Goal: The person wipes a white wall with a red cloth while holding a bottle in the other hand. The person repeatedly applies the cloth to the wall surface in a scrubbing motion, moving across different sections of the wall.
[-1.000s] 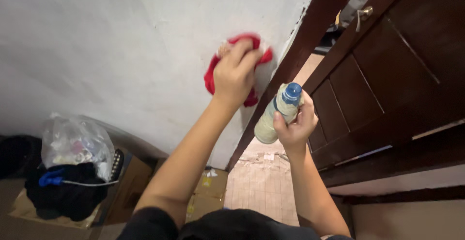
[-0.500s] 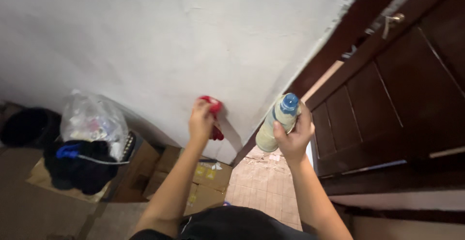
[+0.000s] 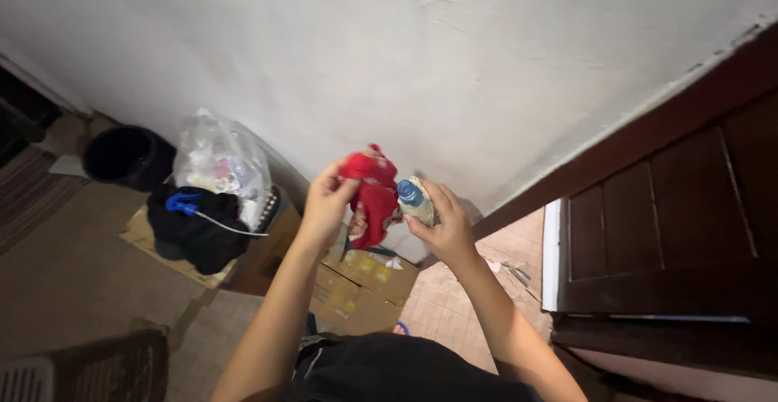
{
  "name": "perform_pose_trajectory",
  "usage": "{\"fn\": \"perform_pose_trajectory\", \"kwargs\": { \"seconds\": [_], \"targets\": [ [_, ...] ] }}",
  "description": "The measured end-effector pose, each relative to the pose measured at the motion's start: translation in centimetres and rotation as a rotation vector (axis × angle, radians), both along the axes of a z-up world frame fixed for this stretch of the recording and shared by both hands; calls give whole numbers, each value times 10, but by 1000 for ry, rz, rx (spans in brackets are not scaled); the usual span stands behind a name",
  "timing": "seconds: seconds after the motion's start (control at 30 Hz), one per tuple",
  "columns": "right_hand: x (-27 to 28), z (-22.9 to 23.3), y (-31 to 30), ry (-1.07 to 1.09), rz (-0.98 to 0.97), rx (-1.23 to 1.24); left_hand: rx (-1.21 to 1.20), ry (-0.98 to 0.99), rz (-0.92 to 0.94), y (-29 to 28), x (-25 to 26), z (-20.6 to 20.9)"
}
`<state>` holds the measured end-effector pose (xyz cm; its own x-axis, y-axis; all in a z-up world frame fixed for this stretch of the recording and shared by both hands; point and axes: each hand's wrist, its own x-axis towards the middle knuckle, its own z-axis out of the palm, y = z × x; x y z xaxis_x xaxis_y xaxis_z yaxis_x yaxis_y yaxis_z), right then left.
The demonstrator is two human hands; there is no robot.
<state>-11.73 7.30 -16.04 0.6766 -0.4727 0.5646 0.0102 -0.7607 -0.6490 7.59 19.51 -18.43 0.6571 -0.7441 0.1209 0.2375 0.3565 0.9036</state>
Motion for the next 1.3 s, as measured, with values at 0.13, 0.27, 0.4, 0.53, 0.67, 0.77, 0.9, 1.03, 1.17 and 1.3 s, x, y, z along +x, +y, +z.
{"fn": "perform_pose_trajectory", "kwargs": {
  "seconds": [0.13,0.27,0.4,0.53,0.67,0.77,0.9,1.03,1.17,1.3],
  "targets": [
    [18,10,12,24,-17,-156,126,-460,50,11,-9,20],
    [26,26,23,245,-73,-319,153,-601,140,18,2,2],
    [39,38,27,465,-80,-486,256,-255,39,16,15,-38],
    [53,45,26,548,-45,-555,287,45,-41,9,22,-73],
    [61,52,26,594,-49,-564,229,45,-62,6,31,-79],
    [63,48,27,614,-73,-508,235,76,-57,7,33,-65],
    [65,17,19,491,-121,-375,247,39,-62,8,39,-46],
    [68,-36,14,247,-133,-86,202,84,-72,-6,46,-67],
    [67,-71,8,139,-184,118,166,277,58,-39,46,-130],
    [56,-75,1,144,-242,116,107,583,424,-90,67,-192]
  ]
}}
